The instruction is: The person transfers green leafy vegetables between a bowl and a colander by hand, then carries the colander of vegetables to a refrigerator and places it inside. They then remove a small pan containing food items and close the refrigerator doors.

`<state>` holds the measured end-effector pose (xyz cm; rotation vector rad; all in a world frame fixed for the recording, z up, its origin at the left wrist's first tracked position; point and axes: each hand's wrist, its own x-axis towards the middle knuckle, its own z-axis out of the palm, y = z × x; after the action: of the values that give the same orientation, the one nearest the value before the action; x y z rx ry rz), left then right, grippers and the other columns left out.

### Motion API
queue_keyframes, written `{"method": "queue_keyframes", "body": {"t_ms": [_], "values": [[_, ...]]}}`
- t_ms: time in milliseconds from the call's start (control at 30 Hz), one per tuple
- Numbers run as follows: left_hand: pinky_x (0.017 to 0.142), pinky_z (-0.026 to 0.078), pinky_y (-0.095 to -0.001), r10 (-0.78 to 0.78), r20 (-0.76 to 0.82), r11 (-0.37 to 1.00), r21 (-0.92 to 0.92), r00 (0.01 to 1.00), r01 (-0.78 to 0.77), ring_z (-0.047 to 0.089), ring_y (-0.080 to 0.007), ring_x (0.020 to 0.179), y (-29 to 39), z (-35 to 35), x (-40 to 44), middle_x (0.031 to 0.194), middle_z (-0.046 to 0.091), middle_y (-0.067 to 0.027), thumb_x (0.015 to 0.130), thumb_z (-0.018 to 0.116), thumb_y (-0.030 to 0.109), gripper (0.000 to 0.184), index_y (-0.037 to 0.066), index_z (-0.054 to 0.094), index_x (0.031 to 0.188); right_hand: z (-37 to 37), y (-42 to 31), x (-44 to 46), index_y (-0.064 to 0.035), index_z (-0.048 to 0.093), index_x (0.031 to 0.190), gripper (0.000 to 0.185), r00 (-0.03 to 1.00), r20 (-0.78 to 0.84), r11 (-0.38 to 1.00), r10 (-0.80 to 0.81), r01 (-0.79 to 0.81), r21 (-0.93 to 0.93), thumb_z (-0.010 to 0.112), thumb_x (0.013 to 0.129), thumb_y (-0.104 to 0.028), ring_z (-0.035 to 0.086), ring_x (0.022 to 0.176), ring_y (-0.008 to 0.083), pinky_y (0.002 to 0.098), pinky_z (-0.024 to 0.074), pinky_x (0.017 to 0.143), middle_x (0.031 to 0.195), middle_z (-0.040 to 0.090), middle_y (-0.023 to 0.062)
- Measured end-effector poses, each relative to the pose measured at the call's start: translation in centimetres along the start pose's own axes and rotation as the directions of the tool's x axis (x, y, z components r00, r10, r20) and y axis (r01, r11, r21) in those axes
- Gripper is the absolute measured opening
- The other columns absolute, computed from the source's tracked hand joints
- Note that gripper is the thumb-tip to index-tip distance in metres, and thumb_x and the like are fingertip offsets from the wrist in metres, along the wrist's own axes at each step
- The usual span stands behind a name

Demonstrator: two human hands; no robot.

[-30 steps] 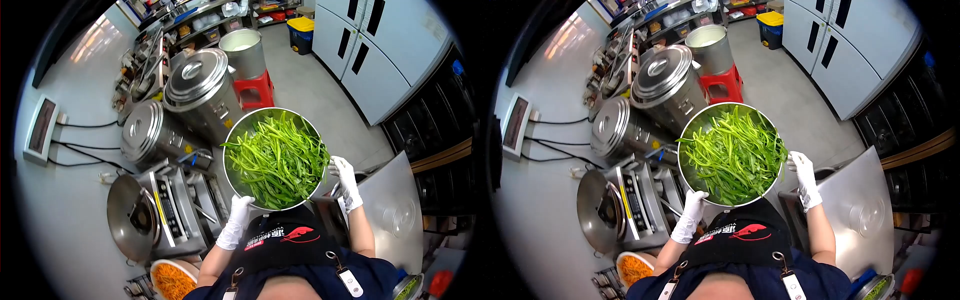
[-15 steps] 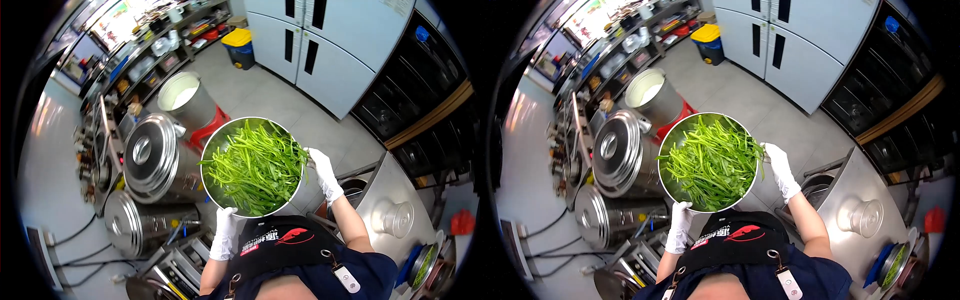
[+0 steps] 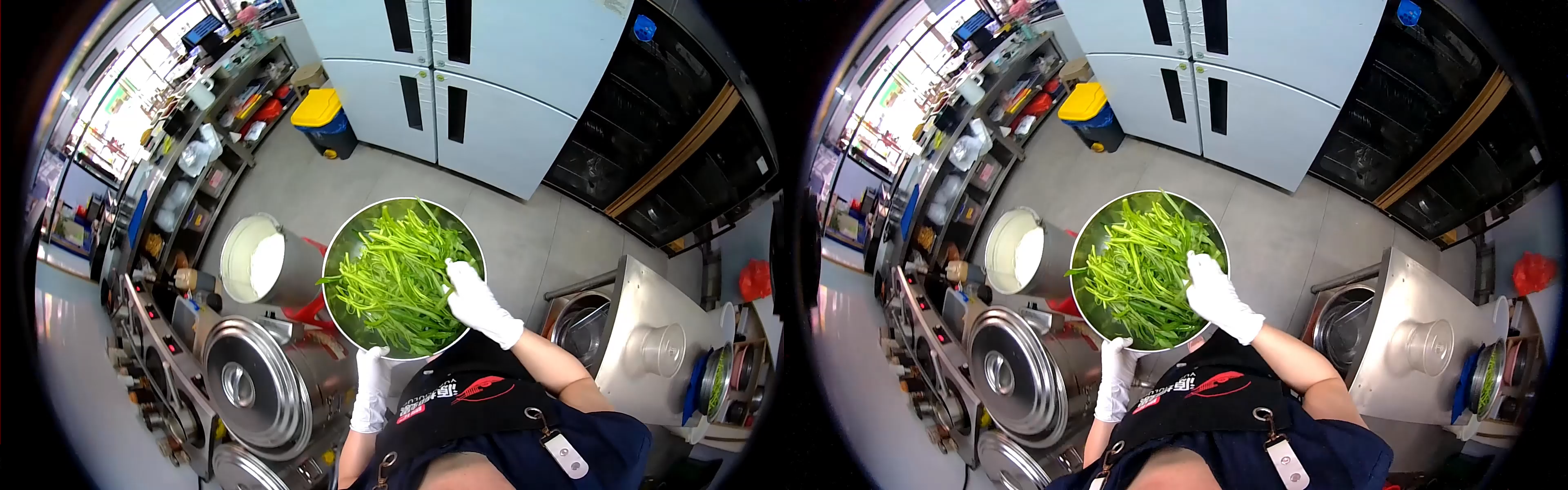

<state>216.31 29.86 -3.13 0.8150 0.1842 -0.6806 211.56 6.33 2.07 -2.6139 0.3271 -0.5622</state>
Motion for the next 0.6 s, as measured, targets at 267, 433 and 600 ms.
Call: {"method": "queue_keyframes", "body": {"t_ms": [267, 433, 600], "values": [[0.075, 0.055, -0.0477, -0.01, -0.07, 1.0, 0.003, 0.998, 0.01, 0.06, -0.0286, 0.091, 2.1, 3.8, 11.6, 0.105, 0.058, -0.013, 0.07, 0.049, -0.004, 0.044, -0.001, 0.049, 0.114, -1.3, 6.3, 13.8, -0.0034, 0.056, 0.11, 0.034, 0.971, 0.238, 0.995, 0.0, 0.022, -0.092, 0.054, 0.08, -0.018, 0.056, 0.088, 0.0309, 0.0423, 0.0474, 0.075, 0.093, 0.055, 0.0148], [0.074, 0.055, -0.051, 0.009, -0.087, 0.995, -0.094, 0.996, -0.017, 0.061, -0.0298, 0.091, 3.1, 7.4, 18.5, 0.104, 0.058, -0.0137, 0.07, 0.048, -0.004, 0.044, -0.002, 0.049, 0.114, -4.8, 8.5, 25.0, -0.0082, 0.062, 0.089, 0.019, 0.932, 0.272, 0.893, -0.239, 0.321, -0.315, 0.061, 0.074, -0.021, 0.053, 0.082, 0.0272, 0.04, 0.0453, 0.066, 0.084, 0.053, 0.0095], [0.078, 0.053, -0.0558, 0.053, -0.126, 0.985, -0.158, 0.991, -0.073, 0.059, -0.0346, 0.098, 4.6, 10.8, 24.4, 0.112, 0.056, -0.0169, 0.069, 0.048, -0.004, 0.051, -0.004, 0.045, 0.121, -6.5, 11.3, 35.1, -0.0074, 0.059, 0.109, 0.033, 0.935, 0.268, 0.973, -0.232, 0.224, 0.061, 0.06, 0.077, -0.017, 0.056, 0.093, 0.0262, 0.0378, 0.0467, 0.078, 0.095, 0.058, 0.0084]]}}
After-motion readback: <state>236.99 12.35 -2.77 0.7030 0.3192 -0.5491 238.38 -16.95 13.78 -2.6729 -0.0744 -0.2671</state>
